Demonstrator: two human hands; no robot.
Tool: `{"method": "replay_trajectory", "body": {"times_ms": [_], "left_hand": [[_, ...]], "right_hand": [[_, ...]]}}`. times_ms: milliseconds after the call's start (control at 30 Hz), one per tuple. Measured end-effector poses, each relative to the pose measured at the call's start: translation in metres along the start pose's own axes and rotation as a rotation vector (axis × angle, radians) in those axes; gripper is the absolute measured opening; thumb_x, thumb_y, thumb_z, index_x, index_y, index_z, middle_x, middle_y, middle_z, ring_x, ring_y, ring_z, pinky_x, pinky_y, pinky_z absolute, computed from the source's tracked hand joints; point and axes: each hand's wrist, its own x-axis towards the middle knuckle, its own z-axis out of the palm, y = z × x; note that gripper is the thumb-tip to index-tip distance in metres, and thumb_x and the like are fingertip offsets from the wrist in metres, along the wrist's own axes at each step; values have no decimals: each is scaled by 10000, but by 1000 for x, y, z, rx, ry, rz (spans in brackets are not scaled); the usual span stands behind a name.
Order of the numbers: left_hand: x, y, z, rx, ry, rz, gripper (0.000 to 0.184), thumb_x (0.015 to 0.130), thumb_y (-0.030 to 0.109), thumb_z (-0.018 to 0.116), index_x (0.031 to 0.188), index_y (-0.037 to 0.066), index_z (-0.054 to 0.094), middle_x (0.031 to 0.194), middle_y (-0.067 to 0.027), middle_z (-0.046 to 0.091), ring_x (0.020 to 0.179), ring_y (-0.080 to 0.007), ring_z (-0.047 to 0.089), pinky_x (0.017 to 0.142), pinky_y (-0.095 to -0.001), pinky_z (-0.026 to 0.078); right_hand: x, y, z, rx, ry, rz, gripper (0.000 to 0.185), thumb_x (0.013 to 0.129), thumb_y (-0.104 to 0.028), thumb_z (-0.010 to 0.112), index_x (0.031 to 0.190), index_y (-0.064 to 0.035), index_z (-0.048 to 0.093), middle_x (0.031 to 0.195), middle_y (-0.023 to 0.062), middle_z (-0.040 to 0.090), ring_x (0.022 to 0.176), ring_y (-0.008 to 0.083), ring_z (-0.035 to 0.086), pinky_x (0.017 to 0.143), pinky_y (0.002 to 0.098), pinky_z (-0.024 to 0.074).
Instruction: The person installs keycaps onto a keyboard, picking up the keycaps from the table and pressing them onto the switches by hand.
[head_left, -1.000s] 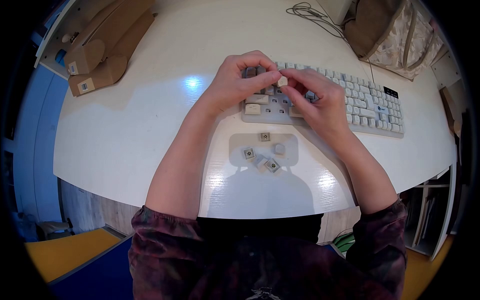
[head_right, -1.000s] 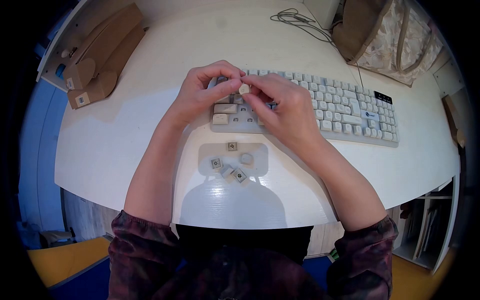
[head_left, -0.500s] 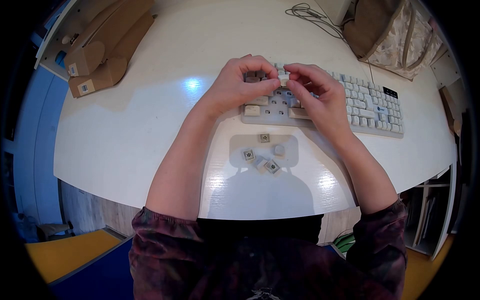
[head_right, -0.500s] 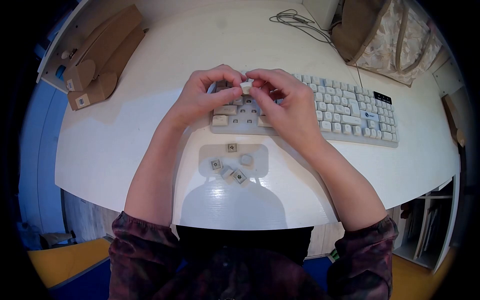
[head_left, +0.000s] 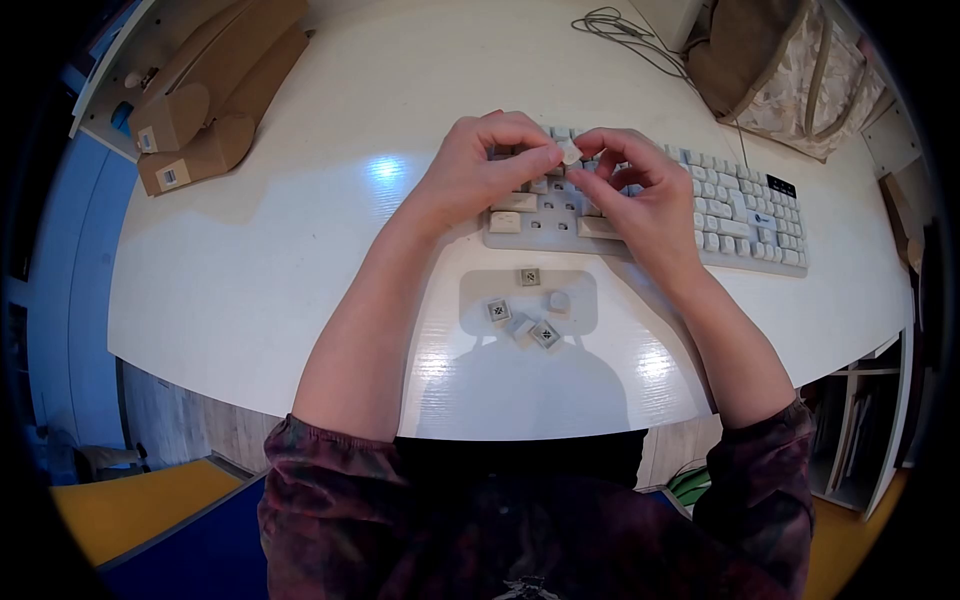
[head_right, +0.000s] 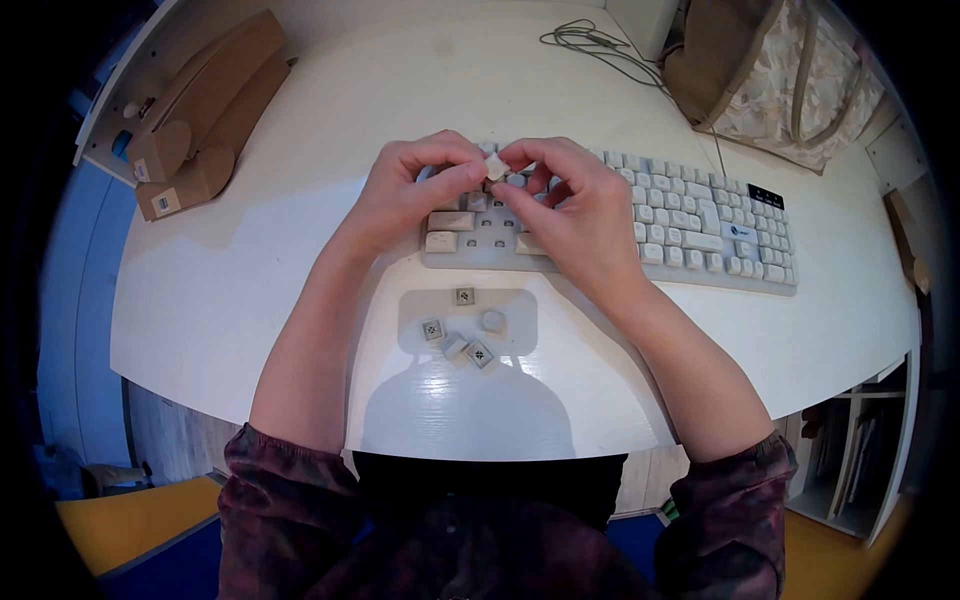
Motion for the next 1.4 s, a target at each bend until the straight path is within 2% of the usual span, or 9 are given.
{"method": "replay_trajectory", "body": {"times_ms": [167, 333, 433, 533, 733, 933, 1133, 1233, 1400], "left_hand": [[1, -4, -2, 52, -32, 50, 133, 890, 124, 708, 938, 10, 758, 971, -29, 657, 896, -106, 576, 777, -262, 465], [3, -10, -4, 71, -47, 68, 150, 905, 128, 686, 943, 3, 758, 967, -31, 654, 903, -119, 585, 788, -265, 470], [3, -7, -4, 92, -57, 72, 193, 929, 163, 653, 951, 0, 754, 965, -31, 654, 909, -128, 591, 809, -272, 467], [2, -5, -3, 78, -53, 63, 233, 944, 199, 628, 954, 0, 748, 962, -31, 656, 916, -134, 596, 828, -280, 463], [0, -4, -2, 17, -24, 16, 227, 937, 197, 629, 935, -3, 738, 947, -29, 663, 913, -132, 596, 829, -284, 465], [0, -5, 0, -18, -5, -12, 208, 934, 174, 631, 923, -6, 734, 928, -26, 665, 902, -126, 593, 819, -280, 471], [1, -8, -1, -58, 7, -9, 158, 924, 122, 637, 972, -3, 722, 973, -25, 654, 924, -127, 595, 835, -276, 477], [3, -12, -2, -2, 59, 51, 158, 919, 97, 639, 1032, 12, 709, 1056, -28, 626, 967, -127, 586, 849, -280, 479], [6, -19, -4, 83, 91, 42, 252, 903, 112, 660, 1147, 50, 671, 1152, -32, 578, 1040, -132, 561, 877, -276, 474]], "right_hand": [[1, 1, -1, -82, 24, -76, 213, 774, -48, 772, 973, -43, 697, 882, 30, 673, 658, 103, 576, 581, 236, 485], [1, 3, 0, -84, 28, -80, 169, 802, -82, 767, 956, -44, 710, 892, 31, 682, 656, 102, 577, 582, 235, 483], [6, 3, -9, 365, -69, 432, 168, 873, -154, 731, 987, -31, 712, 914, 28, 690, 679, 83, 578, 590, 221, 488], [14, 4, -20, 865, -71, 611, 229, 937, -207, 672, 1037, 0, 685, 942, 40, 686, 708, 61, 573, 595, 196, 496], [16, 1, -23, 1238, -184, 698, 244, 970, -195, 629, 1055, 33, 645, 961, 73, 677, 719, 55, 570, 580, 187, 513], [16, 3, -23, 1292, -182, 728, 239, 970, -196, 632, 1042, 32, 643, 965, 88, 685, 720, 63, 574, 572, 199, 520], [15, 2, -23, 1137, -132, 711, 239, 948, -199, 662, 1034, 24, 668, 948, 74, 690, 710, 58, 569, 591, 198, 496], [14, 0, -20, 530, -114, 557, 211, 903, -192, 711, 1010, -10, 717, 926, 40, 696, 692, 70, 562, 618, 214, 472], [6, 18, -10, -114, -139, 12, 197, 794, -151, 768, 972, -68, 754, 899, 36, 695, 770, 162, 578, 683, 292, 484]]}}
